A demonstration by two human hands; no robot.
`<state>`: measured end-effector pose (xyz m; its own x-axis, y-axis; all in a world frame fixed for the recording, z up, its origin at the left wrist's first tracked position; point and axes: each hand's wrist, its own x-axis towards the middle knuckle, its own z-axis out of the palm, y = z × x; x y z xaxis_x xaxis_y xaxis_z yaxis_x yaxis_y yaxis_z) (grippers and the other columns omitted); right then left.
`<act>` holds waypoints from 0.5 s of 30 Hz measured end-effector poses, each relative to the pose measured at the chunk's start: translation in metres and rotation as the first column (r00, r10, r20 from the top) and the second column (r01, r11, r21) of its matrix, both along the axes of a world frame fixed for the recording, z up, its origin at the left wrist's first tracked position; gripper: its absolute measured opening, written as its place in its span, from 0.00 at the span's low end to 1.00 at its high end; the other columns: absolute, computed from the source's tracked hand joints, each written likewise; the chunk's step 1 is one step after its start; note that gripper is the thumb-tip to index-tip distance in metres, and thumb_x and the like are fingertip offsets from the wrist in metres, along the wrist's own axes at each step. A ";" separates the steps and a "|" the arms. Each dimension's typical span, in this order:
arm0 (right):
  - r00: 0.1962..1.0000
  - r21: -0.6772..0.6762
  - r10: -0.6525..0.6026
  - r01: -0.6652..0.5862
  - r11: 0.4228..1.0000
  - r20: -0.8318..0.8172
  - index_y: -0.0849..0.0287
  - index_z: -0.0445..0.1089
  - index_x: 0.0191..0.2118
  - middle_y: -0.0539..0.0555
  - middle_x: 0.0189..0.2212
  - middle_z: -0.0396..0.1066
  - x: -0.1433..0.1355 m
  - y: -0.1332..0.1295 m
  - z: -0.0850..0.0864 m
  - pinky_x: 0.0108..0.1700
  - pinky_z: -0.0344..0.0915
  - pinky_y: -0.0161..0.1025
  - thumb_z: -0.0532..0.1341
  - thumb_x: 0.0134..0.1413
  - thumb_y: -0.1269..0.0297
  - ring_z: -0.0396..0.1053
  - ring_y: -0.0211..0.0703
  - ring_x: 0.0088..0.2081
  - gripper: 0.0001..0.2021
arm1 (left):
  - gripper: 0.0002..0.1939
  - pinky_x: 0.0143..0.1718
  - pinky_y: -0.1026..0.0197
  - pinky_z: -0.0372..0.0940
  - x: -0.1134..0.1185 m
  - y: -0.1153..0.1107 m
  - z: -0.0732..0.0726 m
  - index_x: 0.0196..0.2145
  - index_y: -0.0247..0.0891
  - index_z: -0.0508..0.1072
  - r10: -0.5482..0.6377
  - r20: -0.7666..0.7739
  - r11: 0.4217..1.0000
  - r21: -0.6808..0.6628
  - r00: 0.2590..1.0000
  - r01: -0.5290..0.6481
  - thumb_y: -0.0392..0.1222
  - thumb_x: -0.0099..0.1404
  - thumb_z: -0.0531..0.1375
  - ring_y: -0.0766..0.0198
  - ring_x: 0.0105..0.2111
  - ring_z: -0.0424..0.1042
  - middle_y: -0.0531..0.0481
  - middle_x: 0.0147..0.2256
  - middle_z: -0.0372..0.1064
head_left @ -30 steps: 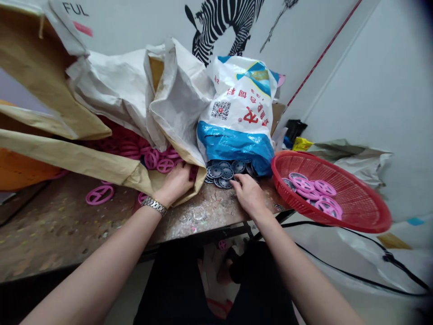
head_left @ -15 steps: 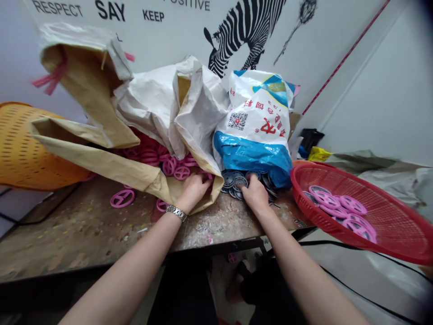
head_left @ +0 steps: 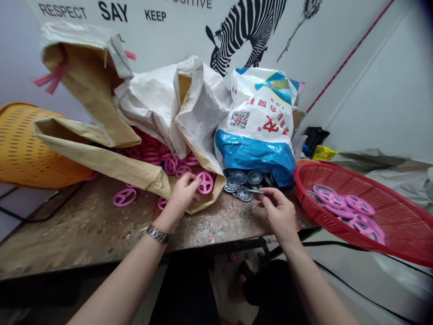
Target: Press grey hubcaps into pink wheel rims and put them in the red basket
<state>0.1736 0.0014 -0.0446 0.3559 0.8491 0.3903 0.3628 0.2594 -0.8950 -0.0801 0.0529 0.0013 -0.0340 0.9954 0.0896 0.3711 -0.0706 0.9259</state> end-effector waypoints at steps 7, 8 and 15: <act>0.982 0.309 0.111 -0.154 0.939 0.150 0.54 0.75 0.43 0.55 0.45 0.77 -0.022 -0.042 0.024 0.55 0.69 0.47 0.59 0.61 0.72 0.74 0.45 0.50 0.09 | 0.12 0.18 0.70 0.66 0.007 -0.067 -0.002 0.37 0.36 0.67 -0.032 0.619 0.932 -0.264 0.785 0.246 0.46 0.61 0.63 0.66 0.23 0.75 0.50 0.29 0.72; 0.973 0.333 0.132 -0.190 0.924 0.189 0.53 0.75 0.44 0.55 0.46 0.77 -0.026 -0.047 0.025 0.54 0.70 0.45 0.59 0.61 0.74 0.74 0.44 0.50 0.11 | 0.12 0.18 0.70 0.67 0.009 -0.074 -0.003 0.38 0.35 0.67 -0.025 0.648 0.919 -0.284 0.761 0.272 0.45 0.62 0.64 0.66 0.22 0.75 0.50 0.29 0.73; 0.854 0.374 0.159 -0.374 0.848 0.495 0.55 0.73 0.51 0.59 0.50 0.76 -0.040 -0.069 0.010 0.52 0.73 0.42 0.56 0.60 0.82 0.75 0.44 0.51 0.19 | 0.16 0.22 0.69 0.71 0.028 -0.110 -0.006 0.42 0.32 0.70 -0.071 0.761 0.836 -0.307 0.645 0.454 0.46 0.63 0.66 0.67 0.22 0.75 0.48 0.28 0.75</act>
